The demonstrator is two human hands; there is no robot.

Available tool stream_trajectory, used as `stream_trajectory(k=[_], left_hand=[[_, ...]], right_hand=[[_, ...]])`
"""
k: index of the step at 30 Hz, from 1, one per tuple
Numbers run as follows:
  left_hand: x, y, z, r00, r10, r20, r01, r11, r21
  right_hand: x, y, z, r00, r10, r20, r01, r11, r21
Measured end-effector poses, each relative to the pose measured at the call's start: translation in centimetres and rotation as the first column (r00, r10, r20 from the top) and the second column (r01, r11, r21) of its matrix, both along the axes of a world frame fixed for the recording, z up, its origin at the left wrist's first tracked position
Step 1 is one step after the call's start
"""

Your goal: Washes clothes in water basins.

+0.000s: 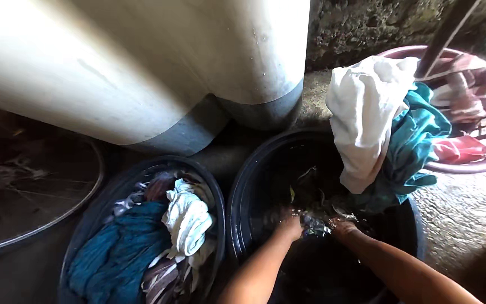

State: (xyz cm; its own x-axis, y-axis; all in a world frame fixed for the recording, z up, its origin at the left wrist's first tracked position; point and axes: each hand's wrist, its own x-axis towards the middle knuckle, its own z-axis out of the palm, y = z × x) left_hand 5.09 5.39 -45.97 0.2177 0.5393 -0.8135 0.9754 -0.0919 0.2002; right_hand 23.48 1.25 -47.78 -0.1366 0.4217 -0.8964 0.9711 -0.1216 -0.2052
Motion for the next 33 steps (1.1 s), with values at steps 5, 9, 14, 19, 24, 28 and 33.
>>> stream_trajectory(k=[5,9,14,19,24,28,33], left_hand=[[-1.0,-1.9,-0.1,0.991,-0.009,-0.131,0.008,1.000,-0.007],[-2.0,-5.3,0.4,0.989,0.063,-0.133,-0.069,0.997,-0.037],[-2.9,-6.0,0.4,0.998,-0.014,-0.063,0.007,0.994,-0.112],[-4.9,-2.5,1.2,0.911,0.317,0.263,-0.342,0.938,0.056],[-3.5,0.7,0.7,0.901,0.296,0.317,-0.381,0.890,0.251],[-1.1,0.1,0.8,0.964,0.182,0.194,-0.198,0.978,0.071],[0.6,-2.1,0.0,0.990,0.140,0.034,-0.137,0.987,-0.080]], right_hand=[[-0.6,-0.7,0.6,0.998,0.014,0.055,-0.016,0.999,0.045],[-0.4,-2.4,1.7,0.991,-0.028,0.132,0.023,0.999,0.038],[0.5,-5.3,0.2,0.996,-0.005,0.094,-0.005,0.995,0.105],[0.7,-2.3,2.1,0.997,0.077,-0.025,-0.072,0.984,0.162],[1.2,2.5,5.7,0.983,0.051,-0.175,0.010,0.942,0.335],[2.9,4.2,10.1,0.947,0.221,-0.234,-0.020,0.767,0.642],[6.4,6.5,15.8,0.987,0.143,-0.068,0.072,-0.026,0.997]])
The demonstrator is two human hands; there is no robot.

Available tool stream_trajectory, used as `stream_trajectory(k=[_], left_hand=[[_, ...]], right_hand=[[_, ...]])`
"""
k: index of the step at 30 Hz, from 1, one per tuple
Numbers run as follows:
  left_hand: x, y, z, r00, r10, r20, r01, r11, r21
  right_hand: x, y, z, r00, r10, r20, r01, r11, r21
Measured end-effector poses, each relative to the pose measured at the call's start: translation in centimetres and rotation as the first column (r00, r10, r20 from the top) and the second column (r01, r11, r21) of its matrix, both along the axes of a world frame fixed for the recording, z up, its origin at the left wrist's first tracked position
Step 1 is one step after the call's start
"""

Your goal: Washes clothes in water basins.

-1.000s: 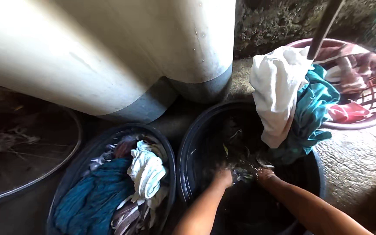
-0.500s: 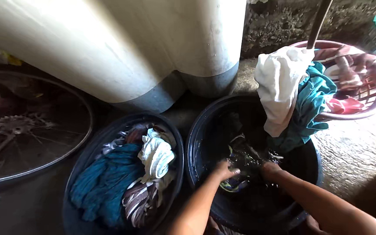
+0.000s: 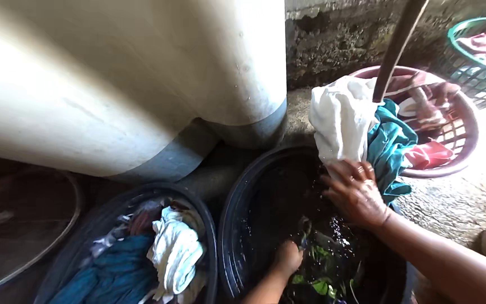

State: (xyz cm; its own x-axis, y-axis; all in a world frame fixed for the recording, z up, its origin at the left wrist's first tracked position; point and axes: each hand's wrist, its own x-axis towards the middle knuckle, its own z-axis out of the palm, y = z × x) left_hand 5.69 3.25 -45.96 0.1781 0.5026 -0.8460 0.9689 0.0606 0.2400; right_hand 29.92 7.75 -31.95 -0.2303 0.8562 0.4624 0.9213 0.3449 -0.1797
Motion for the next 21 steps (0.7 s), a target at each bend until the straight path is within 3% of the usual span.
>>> stream_trajectory(k=[2,4,6,7,9,12,15,17,19,21], left_hand=[[0.2,-0.9,-0.1,0.999,-0.037,-0.037,0.036,0.999,-0.037],[0.2,-1.8,-0.2,0.991,-0.127,-0.046,0.123,0.990,-0.074],[0.7,-2.4,-0.1,0.977,-0.191,-0.097,0.180,0.978,-0.109],[0.7,-2.6,-0.1,0.979,-0.173,-0.112,0.162,0.982,-0.096],[-0.1,-3.4,-0.2,0.991,-0.104,-0.081,0.102,0.994,-0.029],[-1.9,-4.6,0.8,0.998,-0.046,0.046,0.043,0.997,0.067],[-2.9,-7.4,4.1,1.000,0.021,-0.008,-0.020,0.998,0.064],[-3.4,-10.1,6.3,0.997,0.027,-0.069,-0.021,0.996,0.084],[-3.5,-12.0,8.2,0.989,-0.074,-0.131,0.085,0.993,0.080],[-3.8,-13.3,10.0,0.977,-0.154,-0.151,0.168,0.982,0.088]], right_hand=[[2.1,2.4,3.5,0.962,-0.268,-0.046,0.267,0.963,-0.017],[4.7,5.9,5.8,0.835,-0.535,-0.125,0.473,0.816,-0.333],[7.5,9.4,5.3,0.679,-0.705,-0.203,0.478,0.635,-0.607],[8.5,10.2,3.9,0.628,-0.733,-0.261,0.419,0.601,-0.680],[8.2,9.6,2.1,0.583,-0.737,-0.342,0.318,0.594,-0.739],[2.4,4.0,4.0,0.714,-0.647,-0.268,0.309,0.634,-0.708],[-4.7,-5.0,1.2,0.826,-0.514,-0.230,0.188,0.637,-0.747],[-7.8,-11.2,-3.0,0.876,-0.449,-0.175,0.141,0.586,-0.798],[-9.2,-16.4,-6.5,0.944,-0.311,-0.108,0.053,0.467,-0.883],[-9.9,-19.3,-7.4,0.973,-0.218,-0.075,0.013,0.376,-0.926]])
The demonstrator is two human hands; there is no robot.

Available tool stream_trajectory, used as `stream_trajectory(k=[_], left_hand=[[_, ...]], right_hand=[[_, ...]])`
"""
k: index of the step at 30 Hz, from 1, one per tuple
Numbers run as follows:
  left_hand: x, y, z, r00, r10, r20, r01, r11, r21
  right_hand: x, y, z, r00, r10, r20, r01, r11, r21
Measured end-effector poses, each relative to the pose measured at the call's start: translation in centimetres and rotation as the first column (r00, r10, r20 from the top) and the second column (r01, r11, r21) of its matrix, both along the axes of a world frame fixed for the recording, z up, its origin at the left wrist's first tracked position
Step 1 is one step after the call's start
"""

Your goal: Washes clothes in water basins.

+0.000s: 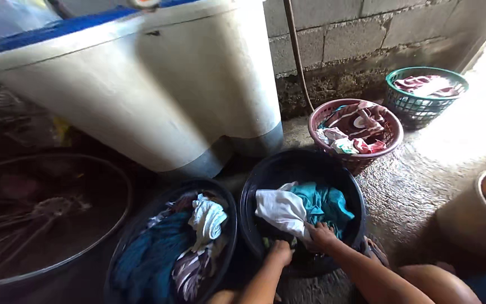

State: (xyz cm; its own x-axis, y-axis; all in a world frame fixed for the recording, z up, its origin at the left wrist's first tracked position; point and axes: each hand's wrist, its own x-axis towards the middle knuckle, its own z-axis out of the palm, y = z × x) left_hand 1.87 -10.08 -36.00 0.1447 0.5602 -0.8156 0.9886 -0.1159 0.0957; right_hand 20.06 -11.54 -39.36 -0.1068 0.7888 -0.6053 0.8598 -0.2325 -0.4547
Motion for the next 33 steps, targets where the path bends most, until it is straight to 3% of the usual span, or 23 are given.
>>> stream_trajectory(k=[2,5,10,12,15,18,20,21,23,25,27,30,33], left_hand=[[-0.3,-1.1,2.0,1.000,-0.025,0.006,0.024,1.000,0.018],[-0.8,-2.6,5.1,0.999,0.035,0.030,-0.037,0.998,0.056],[-2.0,-4.6,9.9,0.928,0.311,0.207,-0.348,0.921,0.177],[-2.1,-5.2,12.7,0.832,0.409,0.374,-0.511,0.828,0.230],[-2.0,-4.8,16.5,0.679,0.409,0.609,-0.677,0.670,0.304],[-2.3,-2.4,16.9,0.394,0.312,0.865,-0.867,0.439,0.237],[-1.9,-0.4,16.2,0.287,0.263,0.921,-0.891,0.426,0.156],[-1.5,0.3,15.5,0.310,0.267,0.913,-0.877,0.451,0.165],[-0.7,1.5,13.9,0.508,0.272,0.817,-0.766,0.576,0.285],[0.0,2.6,11.0,0.709,0.211,0.673,-0.579,0.719,0.384],[0.9,3.4,7.0,0.841,0.119,0.527,-0.382,0.821,0.424],[2.7,5.0,1.9,0.940,0.006,0.340,-0.125,0.936,0.329],[4.2,6.6,-1.9,0.976,-0.018,0.216,-0.007,0.994,0.113]], right_hand=[[0.3,-0.6,2.0,0.999,0.020,-0.026,-0.020,1.000,-0.006],[1.5,-1.1,7.3,0.999,-0.046,-0.029,0.049,0.992,0.112],[4.4,-2.1,11.2,0.969,-0.142,-0.200,0.189,0.952,0.240],[5.5,-2.9,12.0,0.961,-0.169,-0.220,0.219,0.949,0.226],[7.4,-4.2,12.5,0.951,-0.231,-0.207,0.273,0.939,0.208],[9.4,-3.3,12.0,0.925,-0.331,-0.188,0.369,0.899,0.236],[10.6,-1.9,12.3,0.887,-0.434,-0.161,0.462,0.845,0.268],[11.0,-1.0,12.4,0.858,-0.490,-0.152,0.513,0.809,0.286],[11.9,1.6,12.6,0.812,-0.573,-0.114,0.575,0.749,0.331],[12.6,4.8,13.0,0.795,-0.603,-0.075,0.578,0.713,0.396],[13.2,8.1,13.3,0.795,-0.605,-0.046,0.551,0.688,0.473],[14.9,13.2,13.4,0.811,-0.585,0.028,0.483,0.696,0.532],[16.9,17.9,12.2,0.812,-0.579,0.070,0.464,0.714,0.524]])
